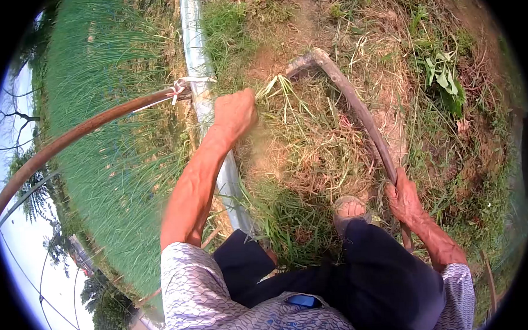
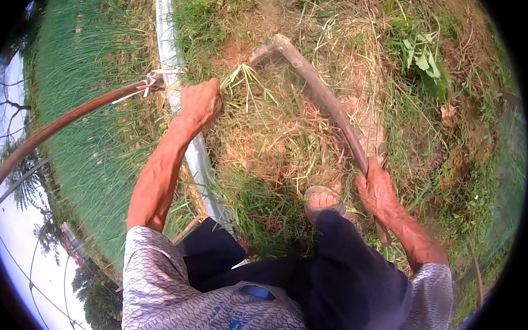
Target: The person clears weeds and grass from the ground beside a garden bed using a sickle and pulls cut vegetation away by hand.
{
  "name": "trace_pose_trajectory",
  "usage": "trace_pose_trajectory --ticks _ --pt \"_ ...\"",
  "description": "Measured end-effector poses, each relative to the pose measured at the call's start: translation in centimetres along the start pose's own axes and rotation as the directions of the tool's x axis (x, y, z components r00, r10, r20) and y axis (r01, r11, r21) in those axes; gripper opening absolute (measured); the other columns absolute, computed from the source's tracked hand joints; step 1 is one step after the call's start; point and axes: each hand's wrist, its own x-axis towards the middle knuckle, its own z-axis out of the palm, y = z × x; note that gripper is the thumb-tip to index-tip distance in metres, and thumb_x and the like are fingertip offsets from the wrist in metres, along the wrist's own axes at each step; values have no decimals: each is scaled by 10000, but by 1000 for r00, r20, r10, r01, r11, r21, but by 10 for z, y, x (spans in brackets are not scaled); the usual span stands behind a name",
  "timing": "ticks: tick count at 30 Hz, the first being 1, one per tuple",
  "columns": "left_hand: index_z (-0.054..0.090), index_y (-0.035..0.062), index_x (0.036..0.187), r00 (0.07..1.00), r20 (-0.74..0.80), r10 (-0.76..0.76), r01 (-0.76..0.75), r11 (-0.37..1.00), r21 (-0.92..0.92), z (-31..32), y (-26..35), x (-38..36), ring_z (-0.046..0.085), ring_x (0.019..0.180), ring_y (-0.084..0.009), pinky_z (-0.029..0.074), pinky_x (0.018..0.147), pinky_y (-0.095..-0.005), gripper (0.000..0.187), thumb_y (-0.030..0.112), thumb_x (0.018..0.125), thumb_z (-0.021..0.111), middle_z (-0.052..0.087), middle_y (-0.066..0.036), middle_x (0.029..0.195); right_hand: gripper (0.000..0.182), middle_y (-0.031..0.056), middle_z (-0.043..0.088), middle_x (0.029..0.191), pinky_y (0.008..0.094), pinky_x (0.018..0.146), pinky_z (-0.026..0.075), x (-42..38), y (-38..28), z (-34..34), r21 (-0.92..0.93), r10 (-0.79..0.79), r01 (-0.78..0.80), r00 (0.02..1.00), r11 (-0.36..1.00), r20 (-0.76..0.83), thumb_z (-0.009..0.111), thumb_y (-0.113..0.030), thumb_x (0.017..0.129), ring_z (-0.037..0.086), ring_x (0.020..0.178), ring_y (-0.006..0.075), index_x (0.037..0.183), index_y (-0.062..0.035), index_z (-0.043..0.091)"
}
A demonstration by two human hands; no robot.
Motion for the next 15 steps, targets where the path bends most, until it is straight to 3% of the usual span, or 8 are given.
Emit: trace_pose_trajectory --ticks 3,4,6,8,10,11,14,15 --pt "512 23 784 996 -6 -87 87 995 -47 1 -4 -2 631 678 -374 484 587 -463 102 125 783 507 621 -198 692 207 262 558 649 491 529 453 59 -53 11 2 -221 223 967 975 -129 490 -147 903 612 622 442 964 43 433" --pt "509 24 799 994 -1 -108 108 993 -48 5 -6 -3 631 675 -373 484 587 -464 110 133 788 510 620 -197 685 207 262 558 649 491 529 453 62 -50 16 7 -217 219 968 976 -128 490 -147 903 612 622 442 964 43 433" --pt "506 24 813 992 4 -129 129 991 -48 6 -7 -6 630 672 -372 485 588 -464 119 141 794 512 619 -195 678 191 235 563 631 482 507 476 67 -38 26 -162 -225 216 974 963 -37 488 -138 908 625 591 402 950 38 428" --pt "499 30 841 999 35 -40 43 993 -109 0 8 -12 624 654 -376 483 580 -469 138 158 797 523 600 -184 629 161 207 561 602 455 485 500 38 6 17 -199 -79 90 995 976 62 514 -92 889 629 554 358 945 26 421" --pt "488 39 871 954 266 137 -104 985 -136 -9 46 -45 610 620 -372 478 556 -464 161 150 773 550 591 -166 648 175 208 562 595 448 482 496 -9 56 2 -312 -27 83 983 947 181 531 -89 875 626 549 355 955 20 418" --pt "488 39 871 953 274 126 -90 986 -142 -4 55 -62 610 620 -372 478 556 -464 161 150 773 550 591 -166 648 185 209 561 592 438 476 492 -27 73 -2 -388 -24 125 966 913 256 535 -94 871 623 544 354 959 17 416" --pt "473 51 900 945 217 246 -193 952 -236 13 57 -85 616 635 -352 478 528 -444 193 119 750 575 595 -152 752 203 212 567 600 447 480 484 -41 54 -15 -195 -72 120 969 973 237 532 -108 866 618 545 369 980 14 416" --pt "466 49 913 985 120 125 -106 982 -157 15 48 -77 623 656 -347 480 523 -435 210 102 745 581 589 -154 827 173 202 568 602 429 471 478 -30 52 -10 -188 -181 214 967 959 179 506 -92 873 614 533 352 978 11 416"
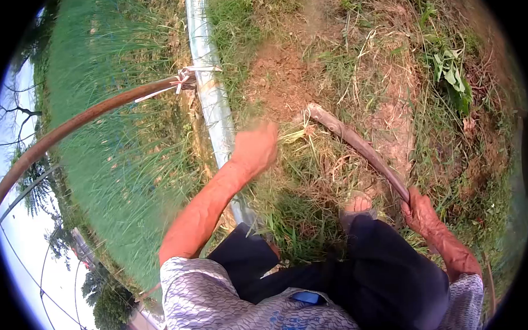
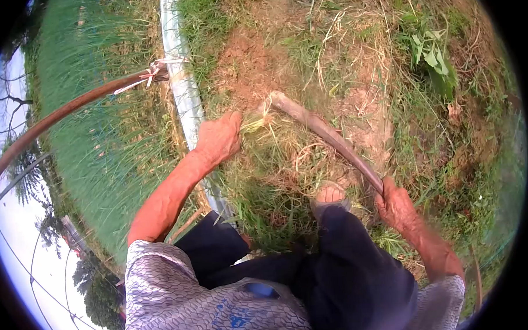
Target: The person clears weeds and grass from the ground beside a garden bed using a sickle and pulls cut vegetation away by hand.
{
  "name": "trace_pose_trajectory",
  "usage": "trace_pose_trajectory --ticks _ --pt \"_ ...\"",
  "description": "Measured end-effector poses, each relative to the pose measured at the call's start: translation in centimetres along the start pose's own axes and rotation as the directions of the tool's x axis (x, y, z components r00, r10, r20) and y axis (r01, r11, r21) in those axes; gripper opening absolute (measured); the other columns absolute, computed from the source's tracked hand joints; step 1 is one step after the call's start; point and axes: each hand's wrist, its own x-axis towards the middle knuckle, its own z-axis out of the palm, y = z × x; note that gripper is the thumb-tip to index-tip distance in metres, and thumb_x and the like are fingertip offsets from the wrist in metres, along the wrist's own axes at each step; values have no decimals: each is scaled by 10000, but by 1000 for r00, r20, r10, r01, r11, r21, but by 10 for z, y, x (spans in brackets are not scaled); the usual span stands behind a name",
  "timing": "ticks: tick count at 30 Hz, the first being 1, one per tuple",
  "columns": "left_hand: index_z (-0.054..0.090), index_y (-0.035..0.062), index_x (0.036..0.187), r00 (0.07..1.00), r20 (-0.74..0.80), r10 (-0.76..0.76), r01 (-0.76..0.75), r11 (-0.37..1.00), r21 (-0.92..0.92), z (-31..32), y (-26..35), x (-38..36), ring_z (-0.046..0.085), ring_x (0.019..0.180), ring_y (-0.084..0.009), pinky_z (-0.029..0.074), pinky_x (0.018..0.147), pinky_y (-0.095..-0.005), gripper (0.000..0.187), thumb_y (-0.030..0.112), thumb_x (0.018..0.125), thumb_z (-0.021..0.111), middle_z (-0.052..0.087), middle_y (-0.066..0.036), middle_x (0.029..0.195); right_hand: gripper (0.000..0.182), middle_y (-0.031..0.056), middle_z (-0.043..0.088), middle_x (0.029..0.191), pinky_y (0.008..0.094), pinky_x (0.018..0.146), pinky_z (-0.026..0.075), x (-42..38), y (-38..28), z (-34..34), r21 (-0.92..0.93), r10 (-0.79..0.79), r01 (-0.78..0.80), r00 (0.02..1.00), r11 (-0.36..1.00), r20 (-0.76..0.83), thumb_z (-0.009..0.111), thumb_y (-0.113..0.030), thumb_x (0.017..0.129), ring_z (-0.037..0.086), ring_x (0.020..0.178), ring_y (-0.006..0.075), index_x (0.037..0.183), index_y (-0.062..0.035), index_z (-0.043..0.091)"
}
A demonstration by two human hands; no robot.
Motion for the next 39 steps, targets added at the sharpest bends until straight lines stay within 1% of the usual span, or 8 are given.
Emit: trace_pose_trajectory --ticks 9,15,23,27,29,31,34,39 --pt "451 -23 1153 965 -225 -132 202 923 326 -39 -61 47 685 761 -304 545 603 -379 432 16 744 583 446 -250 1307 221 240 557 646 481 508 461 102 -81 -6 119 -67 93 976 989 -206 484 -165 915 589 560 413 1000 21 400" --pt "448 -17 1263 906 -83 -415 419 850 321 -20 -78 68 665 882 -378 554 700 -431 458 98 832 553 501 -223 1234 253 227 556 651 477 525 468 127 -94 -3 25 -106 121 938 992 -329 480 -216 920 598 581 390 983 25 433" --pt "625 -1 769 932 -133 -338 355 925 133 -22 -100 70 661 748 -373 529 667 -441 189 164 814 544 648 -212 729 188 211 572 615 434 442 490 130 -83 11 -33 -80 74 959 997 -271 487 -121 921 620 541 352 936 59 436" --pt "546 -2 787 982 16 -188 187 981 43 -13 -50 34 615 611 -381 487 547 -458 150 144 788 514 600 -217 653 189 237 573 631 457 490 499 77 -69 10 -29 144 -143 990 989 3 475 -127 919 629 572 370 972 47 425" --pt "531 5 810 979 177 96 -75 989 -125 -7 -16 4 629 652 -365 483 551 -469 127 129 783 525 587 -211 645 193 240 570 635 463 511 494 61 -50 9 16 71 -71 997 997 -29 472 -135 917 631 584 373 978 41 422" --pt "531 11 835 866 492 90 -23 990 -140 -9 11 -11 632 694 -357 489 548 -454 128 126 780 540 597 -205 739 197 242 568 639 469 531 489 47 -47 10 63 28 -26 999 998 -42 469 -142 914 632 596 376 984 35 419" --pt "540 11 908 998 -19 -63 63 998 -11 -4 6 -10 619 694 -324 516 660 -457 162 82 765 568 585 -136 834 213 231 558 631 476 532 454 61 -67 -7 245 79 -53 992 968 -98 470 -168 914 602 578 404 974 29 413" --pt "564 -23 992 882 -76 -465 471 870 149 8 -56 20 666 803 -368 530 675 -453 248 96 775 543 640 -176 930 219 239 554 627 483 518 464 111 -87 6 44 -73 84 974 995 -217 478 -160 915 589 561 416 954 44 409"
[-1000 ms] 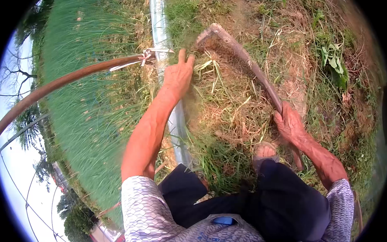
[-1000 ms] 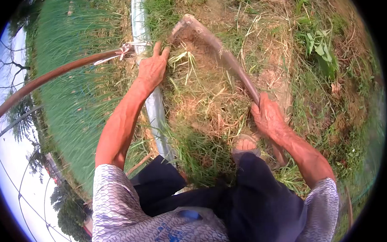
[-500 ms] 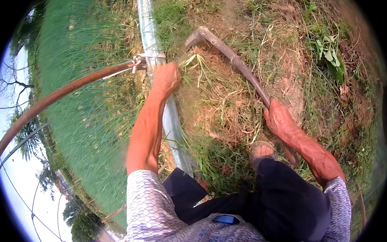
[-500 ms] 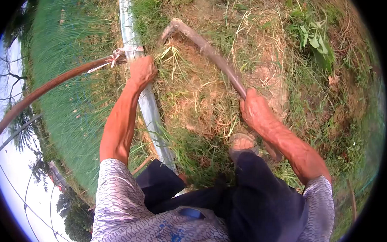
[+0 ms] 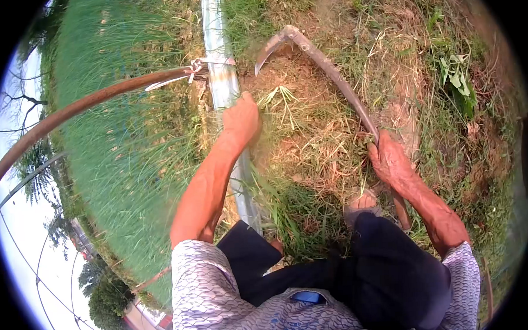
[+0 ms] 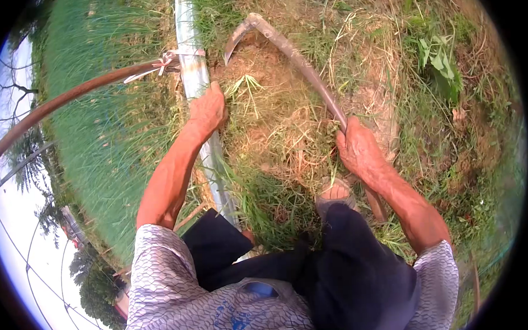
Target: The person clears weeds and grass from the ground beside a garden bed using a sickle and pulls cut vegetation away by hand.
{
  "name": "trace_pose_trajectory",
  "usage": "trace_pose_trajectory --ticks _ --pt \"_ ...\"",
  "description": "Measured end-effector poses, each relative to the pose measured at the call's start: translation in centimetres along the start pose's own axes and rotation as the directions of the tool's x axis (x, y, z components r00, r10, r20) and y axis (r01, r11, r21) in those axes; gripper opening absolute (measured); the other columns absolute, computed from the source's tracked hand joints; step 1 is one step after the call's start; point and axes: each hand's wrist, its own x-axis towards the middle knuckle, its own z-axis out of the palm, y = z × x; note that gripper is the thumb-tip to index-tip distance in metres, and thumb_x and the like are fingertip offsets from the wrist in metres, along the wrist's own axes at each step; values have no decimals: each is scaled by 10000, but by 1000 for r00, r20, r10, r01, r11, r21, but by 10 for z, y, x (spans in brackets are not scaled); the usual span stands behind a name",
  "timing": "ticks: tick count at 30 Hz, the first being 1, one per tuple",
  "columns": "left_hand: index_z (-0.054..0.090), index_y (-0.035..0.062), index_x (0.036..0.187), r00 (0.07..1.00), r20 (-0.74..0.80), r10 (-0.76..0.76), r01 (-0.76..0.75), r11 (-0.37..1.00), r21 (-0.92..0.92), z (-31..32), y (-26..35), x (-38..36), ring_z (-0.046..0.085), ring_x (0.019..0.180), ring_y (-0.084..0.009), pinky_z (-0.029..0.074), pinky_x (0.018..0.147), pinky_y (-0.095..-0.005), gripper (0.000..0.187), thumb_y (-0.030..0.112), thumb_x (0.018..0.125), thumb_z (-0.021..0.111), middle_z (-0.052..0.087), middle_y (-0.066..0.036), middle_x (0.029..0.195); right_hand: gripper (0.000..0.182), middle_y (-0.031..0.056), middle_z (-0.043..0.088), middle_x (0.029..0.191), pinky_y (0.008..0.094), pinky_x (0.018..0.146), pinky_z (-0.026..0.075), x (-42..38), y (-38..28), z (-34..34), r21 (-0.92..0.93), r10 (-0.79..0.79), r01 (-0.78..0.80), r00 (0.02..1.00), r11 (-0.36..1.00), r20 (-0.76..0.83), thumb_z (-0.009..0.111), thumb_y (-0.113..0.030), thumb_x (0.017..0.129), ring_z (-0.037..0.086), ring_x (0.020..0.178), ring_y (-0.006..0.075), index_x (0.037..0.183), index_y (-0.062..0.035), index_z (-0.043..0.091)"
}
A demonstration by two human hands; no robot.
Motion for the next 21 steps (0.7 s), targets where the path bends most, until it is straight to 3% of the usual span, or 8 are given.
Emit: trace_pose_trajectory --ticks 4,7,10,12,15,18,20,21 --pt "608 -25 932 995 90 51 -52 999 5 5 -9 13 670 797 -384 530 689 -445 225 114 767 543 665 -217 900 245 244 559 665 444 480 468 -14 8 16 -23 79 -76 984 997 163 486 -133 906 580 544 373 988 79 394" --pt "634 -4 749 995 69 71 -66 995 -75 6 -15 21 666 765 -375 518 673 -448 196 164 753 535 651 -239 745 217 225 558 632 442 470 474 -42 10 -2 7 140 -144 970 990 198 478 -117 906 595 539 366 977 74 402" --pt "598 28 754 994 12 109 -108 992 -61 3 -14 17 649 678 -361 505 594 -453 168 177 799 534 640 -190 695 189 204 558 626 442 472 467 -65 20 -5 -15 217 -221 940 975 264 476 -97 901 598 537 341 970 67 411" --pt "599 30 760 992 44 116 -114 992 -60 0 -14 15 648 685 -367 503 599 -455 158 169 798 532 638 -192 692 201 251 561 597 486 479 482 -82 27 -3 -4 136 -138 971 990 199 486 -123 900 616 537 391 957 47 397" --pt "628 0 776 992 78 96 -86 989 -121 3 -19 16 648 730 -392 511 667 -465 200 176 752 538 646 -230 738 208 211 566 606 441 481 481 -146 70 0 -76 258 -247 929 966 266 507 -133 893 598 525 371 949 42 410" --pt "618 4 813 994 84 76 -65 990 -122 13 -24 17 638 730 -398 502 670 -470 210 187 764 525 642 -223 736 216 180 555 614 402 496 473 -173 67 -10 184 314 -362 917 914 246 525 -152 889 580 528 349 969 25 428" --pt "616 13 858 982 119 150 -125 973 -194 21 -34 25 631 732 -400 493 673 -469 234 204 777 508 640 -216 741 226 132 529 605 374 491 451 -166 81 2 231 300 -315 949 921 101 537 -169 885 562 515 297 998 -1 439" --pt "616 18 881 981 162 107 -12 865 -501 -13 -9 7 621 717 -397 486 670 -468 265 236 784 504 635 -216 735 214 102 496 617 365 514 450 -150 78 4 292 359 -367 930 883 82 545 -175 880 534 530 241 993 -18 454"
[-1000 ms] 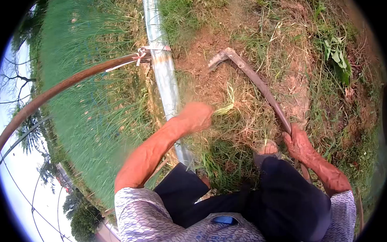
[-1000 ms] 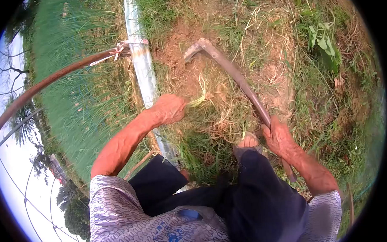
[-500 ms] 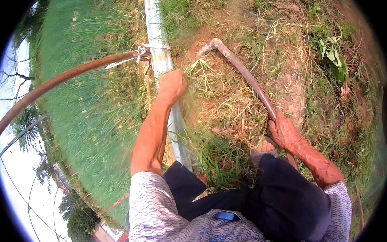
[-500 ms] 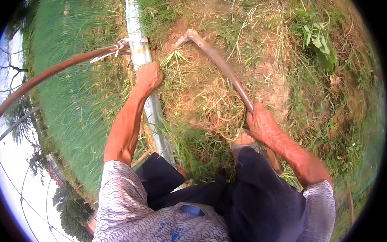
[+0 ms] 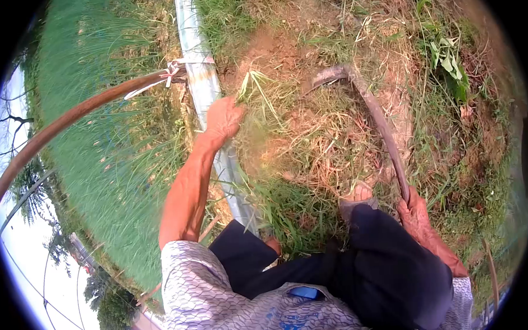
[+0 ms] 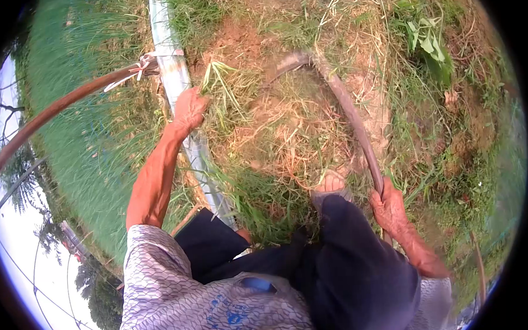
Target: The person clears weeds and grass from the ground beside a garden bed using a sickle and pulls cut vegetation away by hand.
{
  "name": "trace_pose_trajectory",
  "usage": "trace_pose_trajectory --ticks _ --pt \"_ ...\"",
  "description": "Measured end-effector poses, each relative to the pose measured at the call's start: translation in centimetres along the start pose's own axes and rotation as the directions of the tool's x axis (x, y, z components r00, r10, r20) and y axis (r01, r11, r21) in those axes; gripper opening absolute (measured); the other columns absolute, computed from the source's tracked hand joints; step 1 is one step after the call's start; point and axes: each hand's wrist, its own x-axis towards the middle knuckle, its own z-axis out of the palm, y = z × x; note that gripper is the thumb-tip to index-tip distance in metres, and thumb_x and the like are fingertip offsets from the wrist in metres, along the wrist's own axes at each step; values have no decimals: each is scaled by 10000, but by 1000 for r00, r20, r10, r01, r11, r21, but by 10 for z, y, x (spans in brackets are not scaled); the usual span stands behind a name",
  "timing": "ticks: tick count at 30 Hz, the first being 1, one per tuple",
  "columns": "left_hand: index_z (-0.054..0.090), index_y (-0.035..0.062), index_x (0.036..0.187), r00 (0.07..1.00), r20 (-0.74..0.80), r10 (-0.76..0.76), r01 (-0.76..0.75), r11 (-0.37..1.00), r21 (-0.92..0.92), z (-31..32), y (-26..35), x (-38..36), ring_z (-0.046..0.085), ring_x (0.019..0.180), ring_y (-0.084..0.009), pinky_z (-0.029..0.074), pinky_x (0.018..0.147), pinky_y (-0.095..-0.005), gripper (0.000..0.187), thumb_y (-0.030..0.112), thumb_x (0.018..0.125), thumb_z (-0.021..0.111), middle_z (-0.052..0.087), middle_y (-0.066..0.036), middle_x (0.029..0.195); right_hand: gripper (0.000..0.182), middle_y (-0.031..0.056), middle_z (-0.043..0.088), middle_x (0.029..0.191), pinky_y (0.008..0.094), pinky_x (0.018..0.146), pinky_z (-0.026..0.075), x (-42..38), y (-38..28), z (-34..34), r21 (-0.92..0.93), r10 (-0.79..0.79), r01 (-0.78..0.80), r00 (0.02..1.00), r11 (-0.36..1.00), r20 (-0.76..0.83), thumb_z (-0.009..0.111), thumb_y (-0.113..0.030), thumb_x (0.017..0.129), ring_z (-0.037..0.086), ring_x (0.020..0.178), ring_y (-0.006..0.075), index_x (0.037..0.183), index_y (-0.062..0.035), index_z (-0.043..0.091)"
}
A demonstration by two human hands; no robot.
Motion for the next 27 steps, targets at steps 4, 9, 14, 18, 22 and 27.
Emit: trace_pose_trajectory --ticks 4,9,14,18,22,27 --pt "572 38 881 776 510 372 -464 884 61 54 94 -50 604 741 -386 468 675 -472 172 165 798 491 613 -202 777 216 81 503 661 339 546 445 38 -49 -5 17 -27 27 999 999 -25 553 -177 876 512 566 200 988 -12 469" --pt "525 -34 905 987 -71 147 -127 963 237 15 36 -29 602 780 -378 478 742 -483 208 136 786 517 601 -189 885 240 64 506 681 323 561 439 32 -48 -33 -92 -114 102 983 991 -142 588 -190 864 495 612 153 1007 -19 500" --pt "544 -19 982 961 97 -258 251 965 77 15 43 -26 599 924 -422 504 771 -494 388 324 816 617 519 -308 1135 243 37 488 671 310 539 424 31 -49 -26 87 -44 56 989 995 -141 589 -191 870 478 598 131 1031 -28 509" --pt "542 3 1046 820 -171 546 -502 830 243 98 128 -94 553 1042 -369 489 823 -451 534 390 735 740 485 -291 1222 266 25 481 712 307 531 419 24 -45 -15 187 0 14 997 982 -73 593 -201 864 469 600 117 1048 -27 512" --pt "534 9 1111 883 322 341 -401 905 142 70 137 -76 612 932 -339 506 759 -433 495 196 696 728 587 -281 1050 284 36 492 720 302 550 424 22 -21 -24 111 -117 130 986 985 -122 604 -210 841 473 618 117 1016 -6 512" --pt "544 -65 1015 969 -220 -116 -52 769 -637 -38 122 -60 610 652 -165 502 587 -348 321 52 724 615 635 -156 737 241 12 481 718 299 543 416 10 -29 -36 176 -52 76 990 981 -133 619 -185 834 449 617 102 971 -19 511"
